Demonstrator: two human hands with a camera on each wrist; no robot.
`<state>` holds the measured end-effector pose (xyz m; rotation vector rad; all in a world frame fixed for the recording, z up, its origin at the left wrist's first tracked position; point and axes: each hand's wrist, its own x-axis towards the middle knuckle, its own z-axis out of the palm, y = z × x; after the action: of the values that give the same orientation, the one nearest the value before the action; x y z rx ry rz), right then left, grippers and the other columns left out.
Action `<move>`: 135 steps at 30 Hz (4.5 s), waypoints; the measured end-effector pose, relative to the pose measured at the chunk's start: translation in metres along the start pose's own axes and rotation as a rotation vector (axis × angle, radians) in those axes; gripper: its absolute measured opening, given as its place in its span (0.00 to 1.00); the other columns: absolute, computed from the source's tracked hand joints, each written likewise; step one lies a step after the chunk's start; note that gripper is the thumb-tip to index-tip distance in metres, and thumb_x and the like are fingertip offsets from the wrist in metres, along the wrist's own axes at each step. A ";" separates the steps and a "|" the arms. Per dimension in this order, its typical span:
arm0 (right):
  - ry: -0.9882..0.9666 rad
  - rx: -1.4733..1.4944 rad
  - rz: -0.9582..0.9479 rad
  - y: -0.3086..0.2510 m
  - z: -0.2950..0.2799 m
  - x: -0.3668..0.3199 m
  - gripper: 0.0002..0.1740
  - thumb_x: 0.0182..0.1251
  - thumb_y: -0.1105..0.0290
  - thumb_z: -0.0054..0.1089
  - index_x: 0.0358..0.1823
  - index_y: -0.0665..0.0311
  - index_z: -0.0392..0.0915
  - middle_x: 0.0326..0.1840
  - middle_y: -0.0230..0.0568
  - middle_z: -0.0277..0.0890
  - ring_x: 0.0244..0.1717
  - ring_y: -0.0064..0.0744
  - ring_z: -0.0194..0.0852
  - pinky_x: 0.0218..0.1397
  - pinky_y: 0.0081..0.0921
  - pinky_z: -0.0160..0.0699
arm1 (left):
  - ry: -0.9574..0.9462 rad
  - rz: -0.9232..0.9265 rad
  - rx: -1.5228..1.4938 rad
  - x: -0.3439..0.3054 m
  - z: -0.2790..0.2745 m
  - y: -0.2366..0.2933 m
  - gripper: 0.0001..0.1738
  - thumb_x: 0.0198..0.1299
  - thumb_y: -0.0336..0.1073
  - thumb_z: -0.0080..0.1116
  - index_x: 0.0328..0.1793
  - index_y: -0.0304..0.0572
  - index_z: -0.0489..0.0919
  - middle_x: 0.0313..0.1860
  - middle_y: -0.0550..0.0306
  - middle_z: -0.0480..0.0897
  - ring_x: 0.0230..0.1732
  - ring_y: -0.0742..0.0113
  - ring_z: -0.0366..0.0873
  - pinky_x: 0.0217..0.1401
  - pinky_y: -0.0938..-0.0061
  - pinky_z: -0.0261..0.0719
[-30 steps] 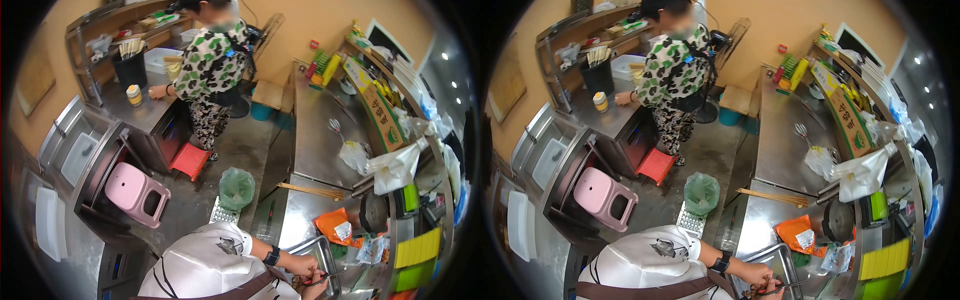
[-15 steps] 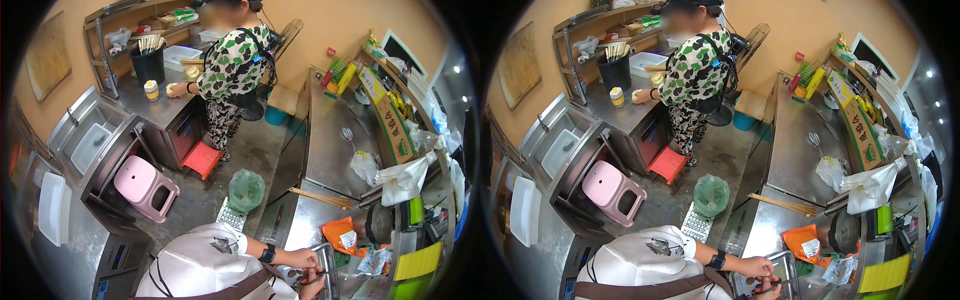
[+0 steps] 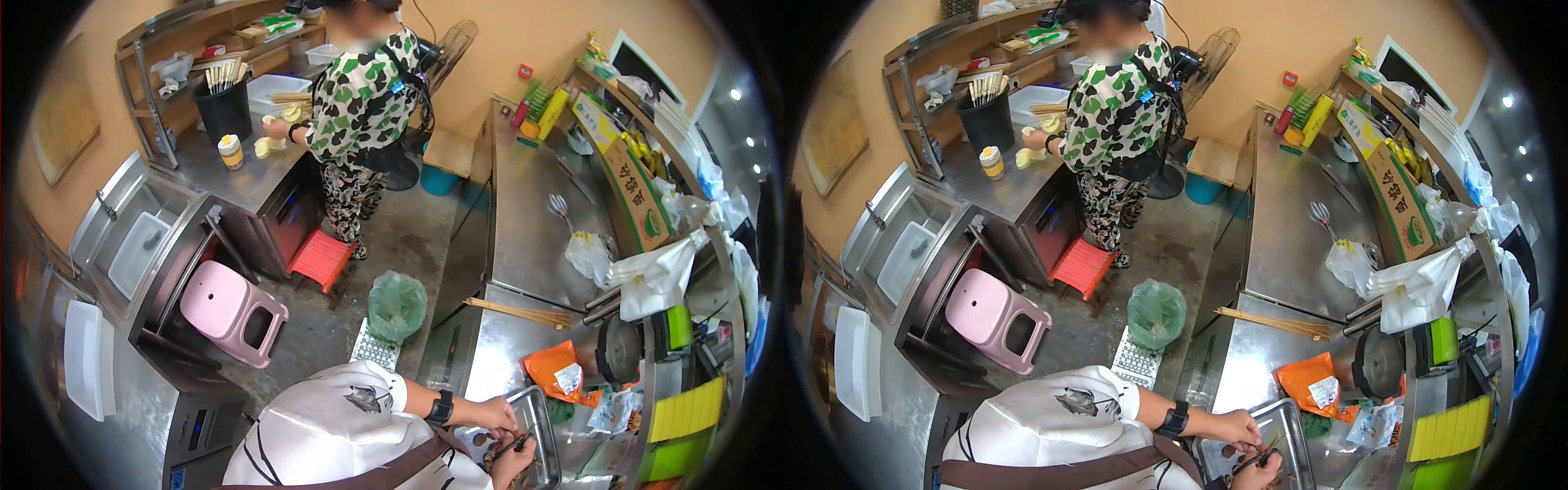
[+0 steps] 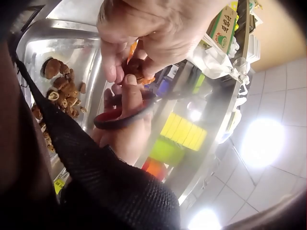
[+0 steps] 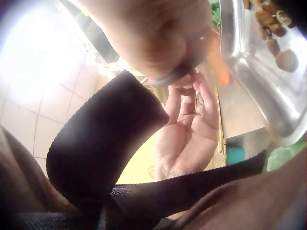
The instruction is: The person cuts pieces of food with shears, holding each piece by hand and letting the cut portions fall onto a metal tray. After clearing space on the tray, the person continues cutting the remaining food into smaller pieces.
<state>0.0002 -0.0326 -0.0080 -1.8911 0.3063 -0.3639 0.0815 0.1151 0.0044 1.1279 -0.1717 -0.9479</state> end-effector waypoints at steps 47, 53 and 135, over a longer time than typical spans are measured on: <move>-0.020 0.701 0.492 0.008 -0.046 -0.041 0.12 0.52 0.64 0.60 0.36 0.61 0.74 0.22 0.25 0.69 0.21 0.13 0.62 0.20 0.13 0.57 | -0.222 0.220 0.402 0.038 0.025 -0.037 0.14 0.49 0.16 0.59 0.41 0.34 0.72 0.36 0.52 0.80 0.38 0.67 0.79 0.44 0.73 0.81; 0.102 0.657 0.337 0.014 -0.049 -0.051 0.19 0.59 0.60 0.63 0.47 0.65 0.75 0.27 0.27 0.73 0.28 0.16 0.67 0.29 0.19 0.67 | -0.179 0.148 0.324 0.049 0.057 -0.025 0.09 0.56 0.22 0.56 0.43 0.31 0.73 0.40 0.50 0.80 0.37 0.68 0.79 0.42 0.77 0.80; 0.374 0.328 0.165 0.007 -0.087 -0.065 0.12 0.52 0.67 0.65 0.26 0.69 0.73 0.19 0.35 0.73 0.22 0.22 0.71 0.26 0.24 0.70 | -0.369 0.013 0.428 0.043 0.110 -0.026 0.14 0.60 0.29 0.55 0.51 0.29 0.74 0.33 0.55 0.79 0.29 0.70 0.76 0.29 0.80 0.73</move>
<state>-0.0938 -0.0854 0.0065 -1.4590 0.6103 -0.6178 0.0323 0.0055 0.0194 1.3274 -0.7072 -1.1339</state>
